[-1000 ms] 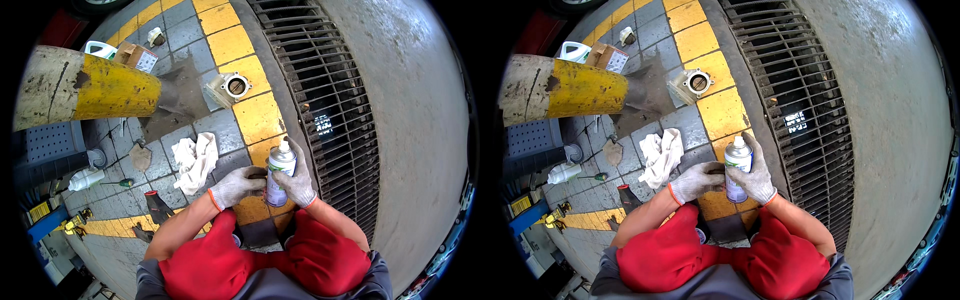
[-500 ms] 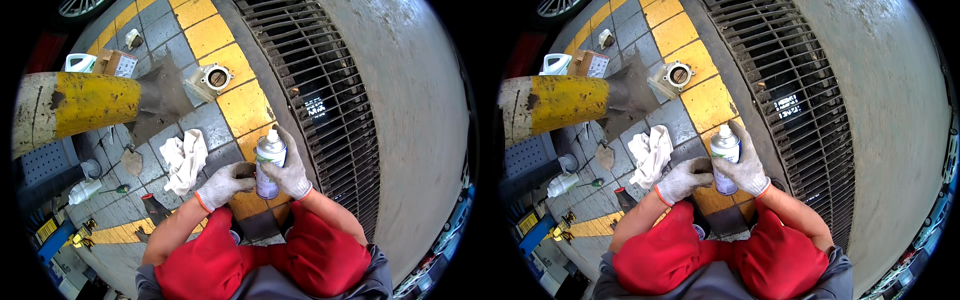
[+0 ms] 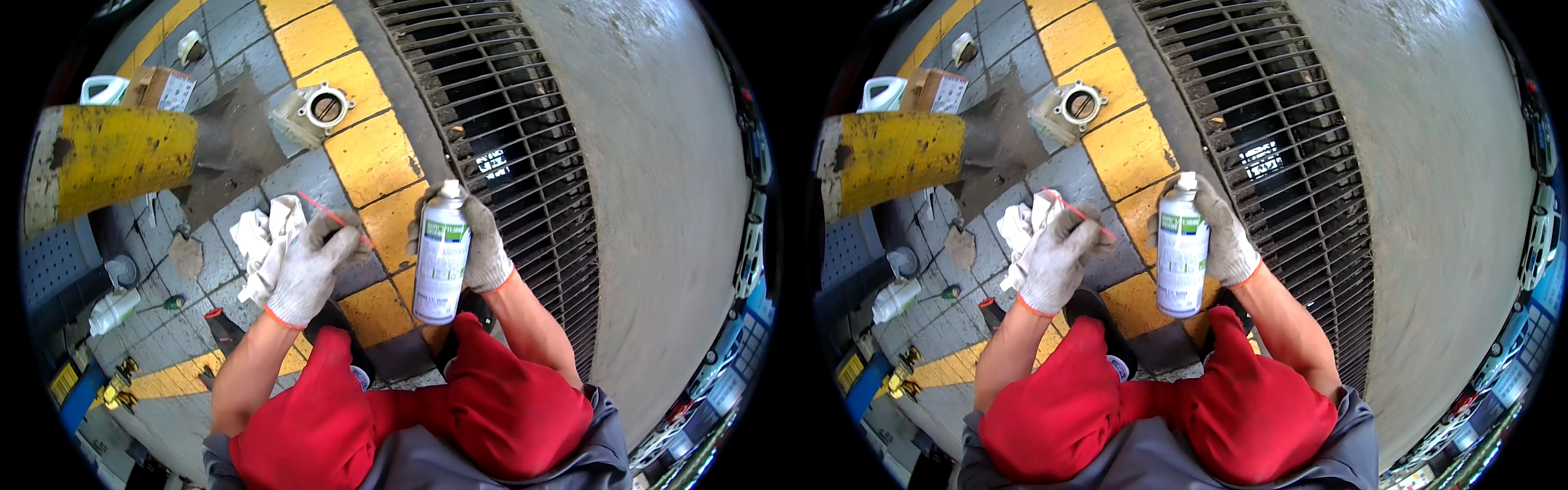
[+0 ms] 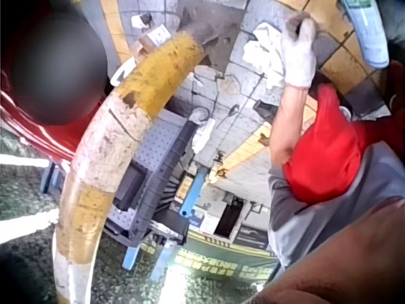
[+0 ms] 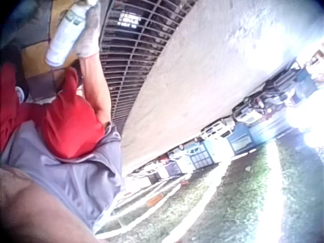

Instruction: The person cleans a metal mechanical part using a spray can and a white cloth. They repeatedly spray the part with a cleaning agent and wipe it down, focusing on the interior and exterior surfaces. The person rotates the part to access different areas and continues the cleaning process throughout the clip.

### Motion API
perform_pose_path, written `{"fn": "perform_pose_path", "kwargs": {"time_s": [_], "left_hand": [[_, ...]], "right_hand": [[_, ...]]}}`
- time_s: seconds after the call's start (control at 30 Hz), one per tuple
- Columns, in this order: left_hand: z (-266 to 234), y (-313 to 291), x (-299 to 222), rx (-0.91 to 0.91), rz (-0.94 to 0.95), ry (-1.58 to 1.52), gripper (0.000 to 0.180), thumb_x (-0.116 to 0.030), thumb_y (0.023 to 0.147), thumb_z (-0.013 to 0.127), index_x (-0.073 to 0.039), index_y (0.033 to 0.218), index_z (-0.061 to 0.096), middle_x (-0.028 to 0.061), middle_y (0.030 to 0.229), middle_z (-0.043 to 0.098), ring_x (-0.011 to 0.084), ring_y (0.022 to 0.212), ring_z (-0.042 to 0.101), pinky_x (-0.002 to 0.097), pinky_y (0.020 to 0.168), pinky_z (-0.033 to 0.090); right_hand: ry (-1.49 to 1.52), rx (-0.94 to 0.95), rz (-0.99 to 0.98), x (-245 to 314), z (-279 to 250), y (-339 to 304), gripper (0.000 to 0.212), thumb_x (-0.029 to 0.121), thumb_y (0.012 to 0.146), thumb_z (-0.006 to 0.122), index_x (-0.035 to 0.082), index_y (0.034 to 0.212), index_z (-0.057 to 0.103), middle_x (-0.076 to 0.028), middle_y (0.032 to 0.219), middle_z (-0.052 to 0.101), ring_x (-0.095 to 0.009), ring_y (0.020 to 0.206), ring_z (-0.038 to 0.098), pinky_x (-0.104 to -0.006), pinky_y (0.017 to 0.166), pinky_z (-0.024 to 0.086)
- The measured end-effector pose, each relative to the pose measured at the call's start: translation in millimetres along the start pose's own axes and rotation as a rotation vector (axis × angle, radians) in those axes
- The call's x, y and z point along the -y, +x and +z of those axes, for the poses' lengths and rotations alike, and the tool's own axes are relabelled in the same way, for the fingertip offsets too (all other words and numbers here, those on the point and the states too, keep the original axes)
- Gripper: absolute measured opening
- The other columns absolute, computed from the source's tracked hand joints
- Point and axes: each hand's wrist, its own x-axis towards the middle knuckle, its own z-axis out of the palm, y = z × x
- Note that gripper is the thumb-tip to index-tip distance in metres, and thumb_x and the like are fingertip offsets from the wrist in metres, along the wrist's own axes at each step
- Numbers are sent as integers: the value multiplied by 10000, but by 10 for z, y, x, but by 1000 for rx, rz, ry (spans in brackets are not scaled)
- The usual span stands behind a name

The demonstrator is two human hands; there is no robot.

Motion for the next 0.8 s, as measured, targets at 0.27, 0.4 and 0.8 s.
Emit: {"fn": "perform_pose_path", "kwargs": {"time_s": [0.27,0.4,0.8], "left_hand": [[263,-86,-69,21,31,-30,221,-106,1083,659,29,1258,652,68,946,730,89,818,653,242,680,535],[271,-126,9,41,98,32,204,-100,1082,660,21,1246,653,71,991,722,89,843,649,253,717,550],[346,-74,469,-215,446,149,196,-83,1077,667,-11,1256,630,88,1150,696,127,1033,661,298,919,563]], "right_hand": [[64,45,261,-314,232,-190,562,483,1062,584,14,1371,593,-207,1172,720,-367,922,767,-480,817,653],[-81,-58,273,-266,403,-231,568,519,1128,491,49,1437,571,-136,1181,723,-280,983,750,-412,868,626],[-87,-187,154,-397,429,-167,550,310,1129,579,19,1570,427,-117,1406,629,-222,1312,615,-391,1135,491]]}}
